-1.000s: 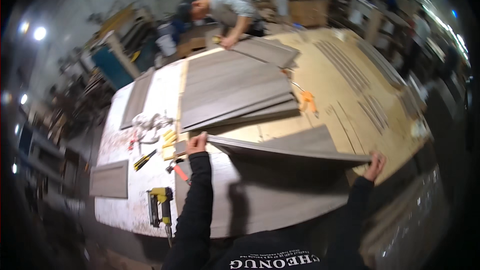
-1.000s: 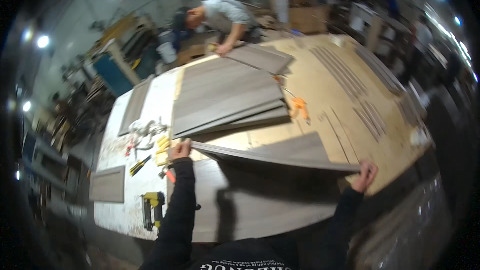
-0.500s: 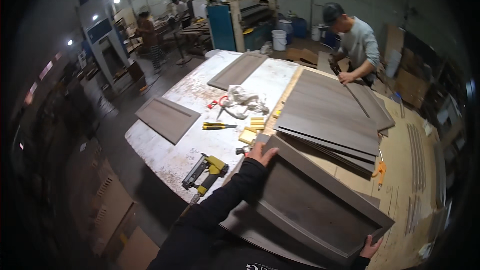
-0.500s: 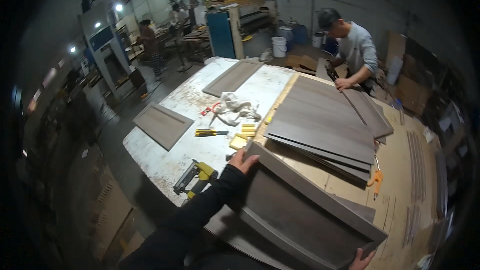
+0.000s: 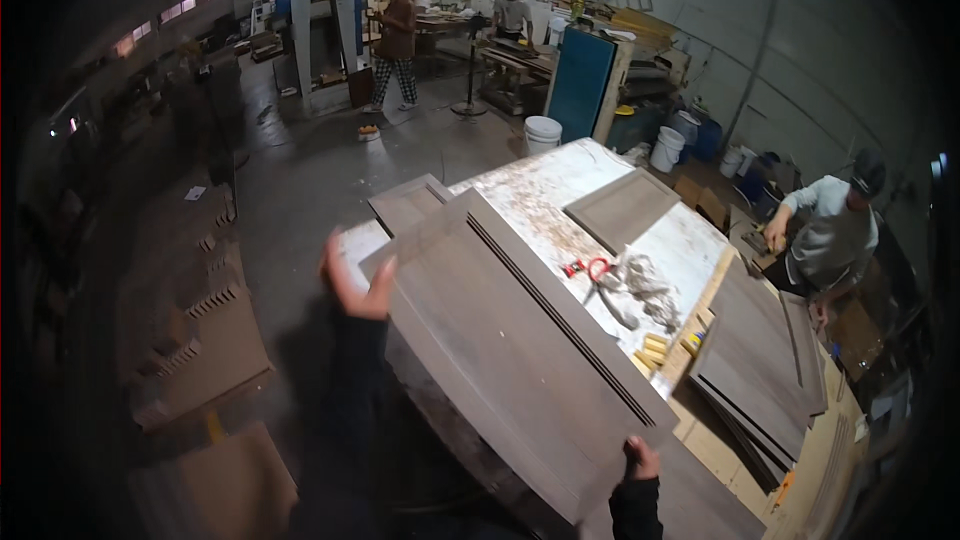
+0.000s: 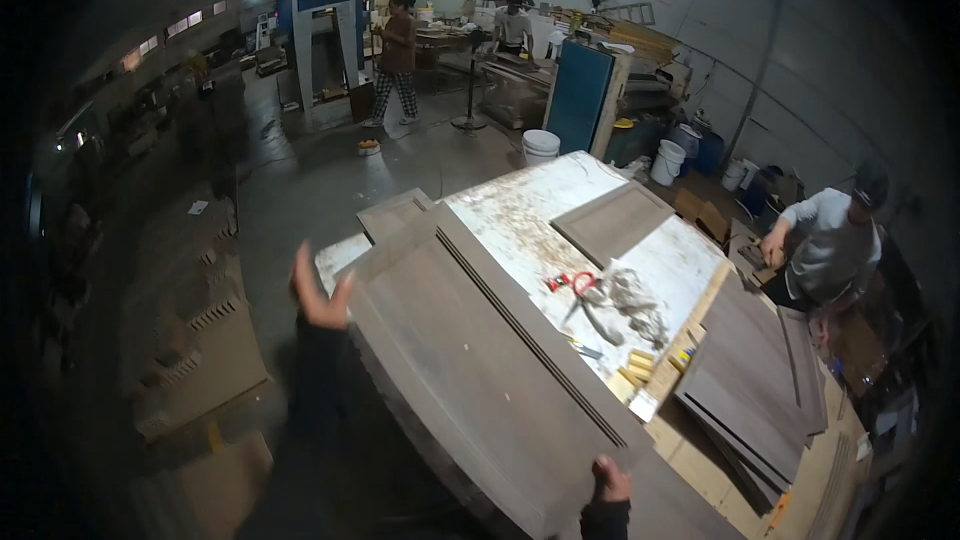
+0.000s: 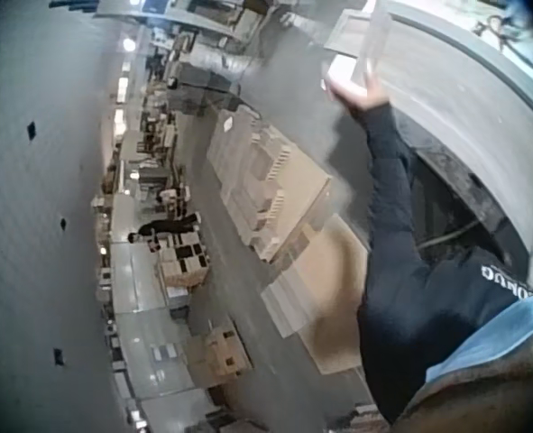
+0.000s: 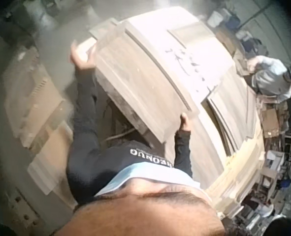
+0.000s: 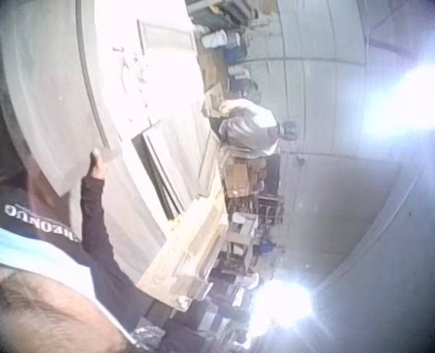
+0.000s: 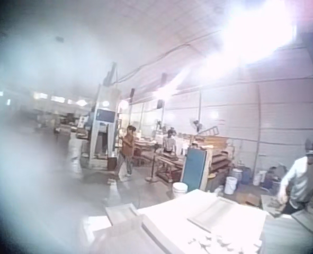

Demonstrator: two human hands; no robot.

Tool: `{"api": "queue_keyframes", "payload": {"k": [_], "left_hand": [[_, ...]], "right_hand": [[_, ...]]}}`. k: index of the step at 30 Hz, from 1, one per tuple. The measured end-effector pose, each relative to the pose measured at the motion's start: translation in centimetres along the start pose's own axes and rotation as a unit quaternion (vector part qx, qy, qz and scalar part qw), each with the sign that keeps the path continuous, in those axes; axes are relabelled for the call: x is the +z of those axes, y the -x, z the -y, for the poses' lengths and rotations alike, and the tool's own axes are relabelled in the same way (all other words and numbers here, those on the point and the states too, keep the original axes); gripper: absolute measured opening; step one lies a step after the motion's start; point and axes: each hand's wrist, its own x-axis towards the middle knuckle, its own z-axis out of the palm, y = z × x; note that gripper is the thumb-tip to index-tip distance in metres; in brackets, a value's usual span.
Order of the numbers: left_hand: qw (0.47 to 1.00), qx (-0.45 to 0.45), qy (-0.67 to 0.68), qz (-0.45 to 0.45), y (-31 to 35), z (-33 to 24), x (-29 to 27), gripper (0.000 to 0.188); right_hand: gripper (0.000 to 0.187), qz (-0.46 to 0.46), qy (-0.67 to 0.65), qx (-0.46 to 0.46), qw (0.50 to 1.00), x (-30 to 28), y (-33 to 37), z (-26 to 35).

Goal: The person aligns wooden trim pieces along the edges of wooden panels by hand and fastens them using a pneumatic nail gun.

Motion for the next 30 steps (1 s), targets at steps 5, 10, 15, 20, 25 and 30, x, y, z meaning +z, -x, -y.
{"api": "queue_keyframes", "payload": {"k": [5, 10, 15, 20, 25, 30], "left_hand": [[0.901, -0.418, 0.117, 0.013, 16.2, 7.8, 3.8, 0.111], [0.802, -0.594, 0.063, -0.021, 10.2, 13.7, 8.8, 0.107], [0.835, -0.538, -0.069, 0.091, 9.7, 18.1, 10.5, 0.106], [0.785, -0.414, -0.358, 0.290, 16.8, 20.3, 10.5, 0.114], [0.797, -0.304, -0.465, 0.237, 16.4, 23.0, 9.6, 0.091], [0.939, -0.098, -0.223, 0.241, 18.8, 14.4, 8.0, 0.074]], "right_hand": [[0.019, 0.099, -0.095, 0.061, 0.989, 19.1, -4.8, -4.0], [0.018, 0.100, -0.106, 0.041, 0.988, 29.1, -12.2, -8.3], [0.035, 0.082, -0.072, 0.058, 0.992, 32.7, -16.7, -8.8], [0.066, 0.061, 0.305, -0.187, 0.932, 29.6, -14.4, -12.6], [0.072, 0.076, 0.405, -0.282, 0.867, 19.0, -5.3, -6.8], [0.062, -0.068, 0.484, -0.277, 0.827, 2.4, -1.2, -4.3]]}}
